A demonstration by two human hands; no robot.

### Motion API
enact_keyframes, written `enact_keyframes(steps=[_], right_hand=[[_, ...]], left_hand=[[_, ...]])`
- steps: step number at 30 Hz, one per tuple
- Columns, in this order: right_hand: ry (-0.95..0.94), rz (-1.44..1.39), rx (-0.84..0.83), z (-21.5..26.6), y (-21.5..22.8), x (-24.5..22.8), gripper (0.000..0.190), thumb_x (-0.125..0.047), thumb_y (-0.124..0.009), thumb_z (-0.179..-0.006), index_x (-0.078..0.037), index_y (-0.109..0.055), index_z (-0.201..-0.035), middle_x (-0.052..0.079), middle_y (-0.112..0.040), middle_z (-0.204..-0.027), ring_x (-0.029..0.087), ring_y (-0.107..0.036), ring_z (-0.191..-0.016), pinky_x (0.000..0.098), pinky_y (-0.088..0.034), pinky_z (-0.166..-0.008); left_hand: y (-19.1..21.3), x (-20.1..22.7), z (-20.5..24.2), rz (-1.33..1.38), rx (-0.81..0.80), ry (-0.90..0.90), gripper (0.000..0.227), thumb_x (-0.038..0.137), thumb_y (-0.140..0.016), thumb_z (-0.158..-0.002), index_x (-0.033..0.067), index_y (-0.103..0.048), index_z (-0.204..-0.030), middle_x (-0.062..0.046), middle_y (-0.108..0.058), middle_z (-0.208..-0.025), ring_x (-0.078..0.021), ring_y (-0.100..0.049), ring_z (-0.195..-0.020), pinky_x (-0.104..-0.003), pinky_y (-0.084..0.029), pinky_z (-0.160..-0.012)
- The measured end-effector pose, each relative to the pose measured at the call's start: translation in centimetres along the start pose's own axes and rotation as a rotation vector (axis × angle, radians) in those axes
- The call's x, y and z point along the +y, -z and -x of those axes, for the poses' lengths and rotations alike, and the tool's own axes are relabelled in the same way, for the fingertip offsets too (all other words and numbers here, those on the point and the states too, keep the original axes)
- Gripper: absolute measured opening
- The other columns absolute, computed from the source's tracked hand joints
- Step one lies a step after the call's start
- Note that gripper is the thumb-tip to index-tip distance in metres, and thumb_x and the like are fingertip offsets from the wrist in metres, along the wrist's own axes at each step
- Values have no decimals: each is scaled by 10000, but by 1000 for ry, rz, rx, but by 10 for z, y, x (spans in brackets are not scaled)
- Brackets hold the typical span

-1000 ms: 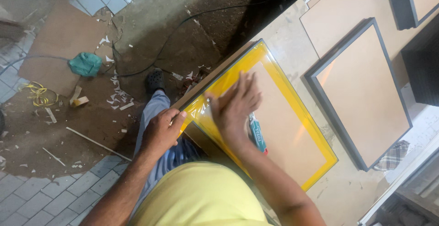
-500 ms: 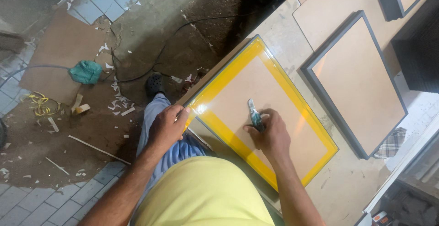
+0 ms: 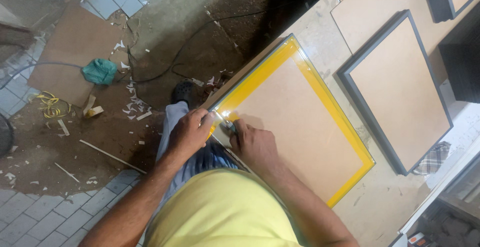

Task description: The person applies yellow tape to the edges of rectangular frames on a workbench. They smooth the tape along the perimeter and use a utility knife to trim the excess tape at the corners. The process is repeated for multiple frames.

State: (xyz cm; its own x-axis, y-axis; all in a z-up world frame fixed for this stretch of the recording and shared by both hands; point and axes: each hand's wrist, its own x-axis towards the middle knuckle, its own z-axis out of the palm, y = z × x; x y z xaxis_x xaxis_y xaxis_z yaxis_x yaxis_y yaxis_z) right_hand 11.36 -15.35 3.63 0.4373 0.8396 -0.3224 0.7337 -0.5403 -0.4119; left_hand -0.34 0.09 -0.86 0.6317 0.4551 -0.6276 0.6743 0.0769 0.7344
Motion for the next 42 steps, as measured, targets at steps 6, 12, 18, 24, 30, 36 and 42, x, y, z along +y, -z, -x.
enact_keyframes(steps=[6,12,18,24,30,36,42], right_hand=[[31,36,-41,-1,6,-4,199,-237,-634,-918,-90,-567,-1035,123,-684,-736,358,-671,-612,490,-521,-539],[-104,1,-150,11,6,0,234,-284,-643,-910,-127,-599,-1077,127,-707,-772,358,-686,-676,495,-533,-589],[-193,31,-182,26,1,8,339,-305,-658,-855,-152,-603,-1152,102,-729,-875,354,-697,-721,495,-544,-616],[-179,-135,199,42,-11,9,364,-248,-715,-810,-115,-614,-1133,119,-713,-851,354,-692,-736,472,-555,-643],[-798,-287,590,110,-34,35,257,-354,-730,-892,-125,-691,-1003,124,-662,-692,294,-659,-580,438,-521,-568],[-1313,-38,816,242,-52,123,388,-415,-729,-961,-53,-692,-1094,187,-684,-882,383,-653,-779,506,-510,-686],[-1141,361,731,329,-61,162,555,-396,-738,-912,-22,-626,-1307,229,-676,-1205,407,-656,-1040,500,-523,-867]], left_hand=[[1,-1,-1,-15,-21,25,383,385,-532,-996,44,-686,-1081,-124,-739,-1024,-238,-745,-606,-350,-593,-560],[5,-1,-5,-39,-43,19,390,392,-550,-986,35,-689,-1057,-125,-732,-1011,-258,-741,-589,-374,-587,-566],[17,9,-3,-56,-133,58,372,381,-535,-995,50,-698,-1040,-185,-746,-916,-280,-733,-585,-389,-590,-579],[49,-2,-11,-419,42,-426,304,326,-586,-978,69,-747,-997,-206,-689,-1029,-387,-675,-893,-490,-543,-760],[76,-11,-42,-438,9,-453,368,363,-707,-904,88,-693,-1147,-221,-662,-1056,-399,-665,-987,-481,-546,-829],[60,10,-43,-620,-133,-458,777,382,-843,-739,83,-484,-1360,-221,-702,-1115,-450,-671,-1007,-513,-527,-823],[29,28,-22,-995,-22,-679,717,249,-838,-756,107,-517,-1380,-195,-723,-1079,-418,-700,-971,-512,-539,-830]])
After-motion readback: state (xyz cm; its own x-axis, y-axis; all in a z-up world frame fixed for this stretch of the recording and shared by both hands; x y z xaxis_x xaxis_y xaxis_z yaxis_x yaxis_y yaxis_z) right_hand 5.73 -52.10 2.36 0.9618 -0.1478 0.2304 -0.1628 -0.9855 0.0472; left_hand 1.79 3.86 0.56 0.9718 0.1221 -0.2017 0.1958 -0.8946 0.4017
